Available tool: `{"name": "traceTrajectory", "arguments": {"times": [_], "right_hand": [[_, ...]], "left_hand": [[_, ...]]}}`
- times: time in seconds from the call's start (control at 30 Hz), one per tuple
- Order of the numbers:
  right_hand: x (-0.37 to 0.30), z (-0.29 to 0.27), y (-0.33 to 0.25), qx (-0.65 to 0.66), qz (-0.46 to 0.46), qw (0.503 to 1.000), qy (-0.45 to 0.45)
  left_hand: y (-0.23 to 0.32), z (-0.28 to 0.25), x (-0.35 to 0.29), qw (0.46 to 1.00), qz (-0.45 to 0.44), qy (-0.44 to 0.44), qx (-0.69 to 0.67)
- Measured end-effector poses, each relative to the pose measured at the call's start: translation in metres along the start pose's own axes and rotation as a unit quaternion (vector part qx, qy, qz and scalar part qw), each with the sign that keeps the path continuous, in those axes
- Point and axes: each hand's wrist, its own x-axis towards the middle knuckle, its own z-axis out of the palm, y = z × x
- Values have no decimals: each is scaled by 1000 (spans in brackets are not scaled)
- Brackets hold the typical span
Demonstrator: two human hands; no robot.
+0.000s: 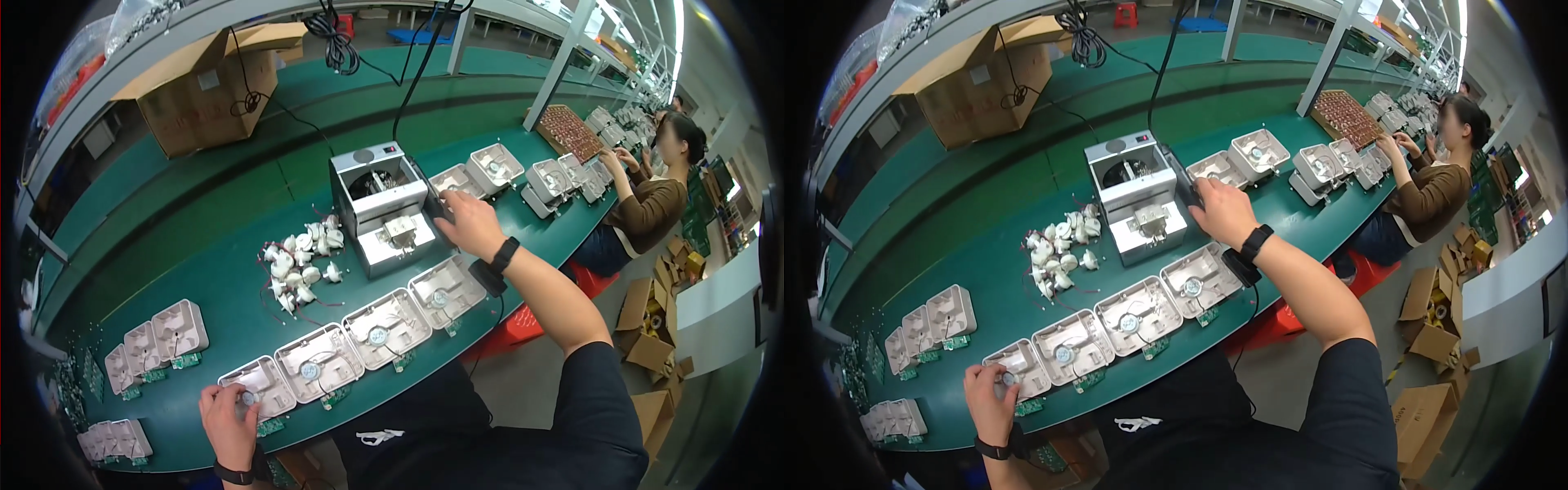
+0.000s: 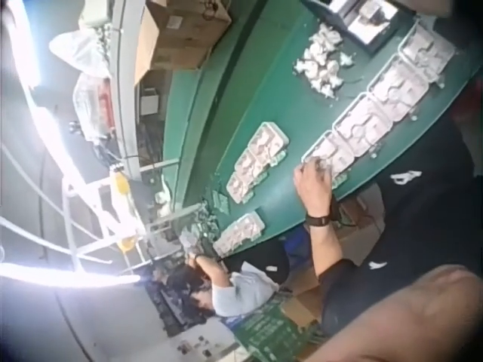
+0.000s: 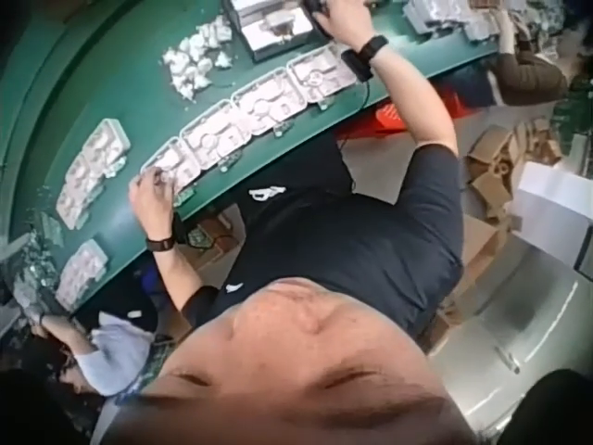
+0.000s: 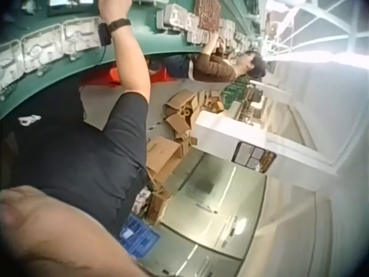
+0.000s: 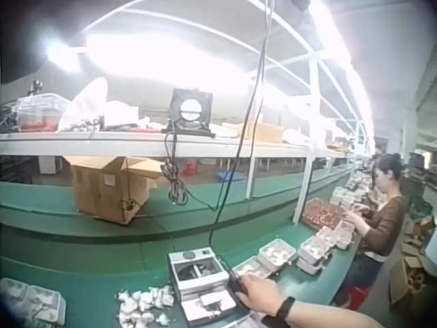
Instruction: Assembling electronic components by inserting small parts into a housing and using an electric screwdriver to secure them.
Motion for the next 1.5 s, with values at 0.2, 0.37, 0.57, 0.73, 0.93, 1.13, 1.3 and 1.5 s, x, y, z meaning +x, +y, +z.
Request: {"name": "traceTrajectory", "arguments": {"times": [0.2,0.37,0.57,0.73,0.93,1.13,1.3,1.5], "right_hand": [[39,19,7,27,77,996,-40],[47,-18,11,200,95,975,-33],[39,-126,7,393,60,911,108],[33,-141,-35,664,-1,730,164],[37,-113,-86,682,-11,720,125],[53,-94,-119,644,12,762,67],[61,-70,-120,639,40,766,57],[29,-82,-114,649,56,757,55]], "left_hand": [[-1,0,-2,1000,-5,-15,-2],[-5,-3,-1,999,-3,-33,-8],[-30,-3,-20,986,-109,56,-111],[-68,34,-39,931,-254,18,-261],[-63,51,-31,917,-253,8,-310],[-51,53,-28,877,-253,21,-408],[-41,50,-25,879,-256,7,-402],[-49,53,-30,911,-234,-3,-339]]}}
